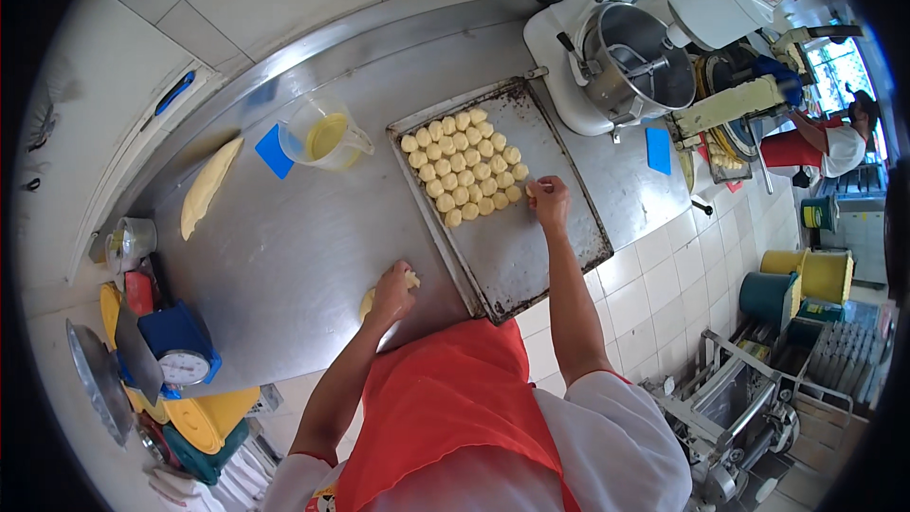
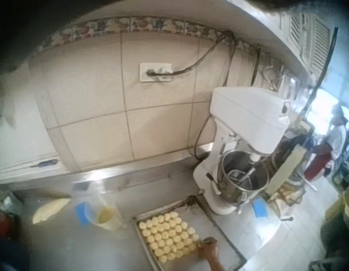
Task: The person uses a blue scraper to cut a section of dough, rolls it into a long cylinder with both hands, and then pinches off small uniform balls of dough, arranging them in rows on a metal tray.
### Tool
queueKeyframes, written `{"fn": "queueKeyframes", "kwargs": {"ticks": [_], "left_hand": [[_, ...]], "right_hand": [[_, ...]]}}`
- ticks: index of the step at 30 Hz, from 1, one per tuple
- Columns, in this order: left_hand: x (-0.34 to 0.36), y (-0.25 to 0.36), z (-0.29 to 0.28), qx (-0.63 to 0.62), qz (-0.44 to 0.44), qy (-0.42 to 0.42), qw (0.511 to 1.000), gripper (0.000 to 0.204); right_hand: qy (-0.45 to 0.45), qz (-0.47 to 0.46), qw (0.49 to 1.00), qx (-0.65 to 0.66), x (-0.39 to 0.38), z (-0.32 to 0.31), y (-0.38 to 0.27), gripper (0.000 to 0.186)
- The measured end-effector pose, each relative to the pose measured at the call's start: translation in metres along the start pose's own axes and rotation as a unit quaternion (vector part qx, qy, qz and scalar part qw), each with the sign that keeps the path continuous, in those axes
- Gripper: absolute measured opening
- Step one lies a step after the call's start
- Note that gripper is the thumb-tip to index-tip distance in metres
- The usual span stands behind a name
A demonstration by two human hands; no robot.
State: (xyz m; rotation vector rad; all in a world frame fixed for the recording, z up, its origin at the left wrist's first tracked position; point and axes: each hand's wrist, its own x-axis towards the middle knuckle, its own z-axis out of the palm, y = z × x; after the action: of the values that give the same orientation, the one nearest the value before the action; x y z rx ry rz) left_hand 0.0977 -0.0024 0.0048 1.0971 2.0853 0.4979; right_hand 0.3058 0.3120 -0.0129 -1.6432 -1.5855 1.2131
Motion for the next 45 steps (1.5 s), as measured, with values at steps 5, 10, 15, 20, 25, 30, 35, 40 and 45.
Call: {"fn": "queueKeyframes", "kwargs": {"ticks": [5,10,15,20,25,30,35,40,45], "left_hand": [[-0.002,0.004,-0.002,-0.049,0.008,0.006,0.999,0.035],[-0.010,-0.001,-0.018,-0.121,0.005,0.016,0.992,0.033],[-0.009,-0.011,-0.022,-0.130,0.027,0.031,0.991,0.041],[-0.017,-0.012,-0.029,-0.111,0.067,0.000,0.992,0.039],[-0.023,0.015,-0.030,0.024,0.102,-0.035,0.994,0.023],[-0.019,0.019,-0.017,0.128,0.065,-0.062,0.988,0.019],[-0.002,-0.003,-0.017,0.144,0.055,-0.078,0.985,0.020],[0.023,0.006,-0.049,0.086,-0.114,-0.123,0.982,0.031],[0.017,0.018,-0.041,0.143,-0.051,-0.126,0.980,0.062]], "right_hand": [[-0.104,0.097,0.953,0.267,-0.012,-0.002,-0.001,0.026],[-0.240,0.125,0.933,0.238,-0.145,0.059,-0.041,0.028],[-0.355,0.016,0.935,-0.007,-0.219,0.114,-0.046,0.028],[-0.284,-0.044,0.958,-0.009,-0.234,0.116,-0.051,0.017],[-0.212,-0.110,0.969,-0.059,-0.250,0.117,-0.056,0.021],[-0.126,-0.170,0.948,-0.238,-0.250,0.117,-0.045,0.027],[-0.404,-0.148,0.884,-0.183,-0.241,0.086,-0.068,0.028],[-0.323,0.122,0.886,0.309,-0.218,0.010,-0.009,0.018],[-0.080,0.067,0.994,0.044,-0.129,-0.027,0.015,0.026]]}}
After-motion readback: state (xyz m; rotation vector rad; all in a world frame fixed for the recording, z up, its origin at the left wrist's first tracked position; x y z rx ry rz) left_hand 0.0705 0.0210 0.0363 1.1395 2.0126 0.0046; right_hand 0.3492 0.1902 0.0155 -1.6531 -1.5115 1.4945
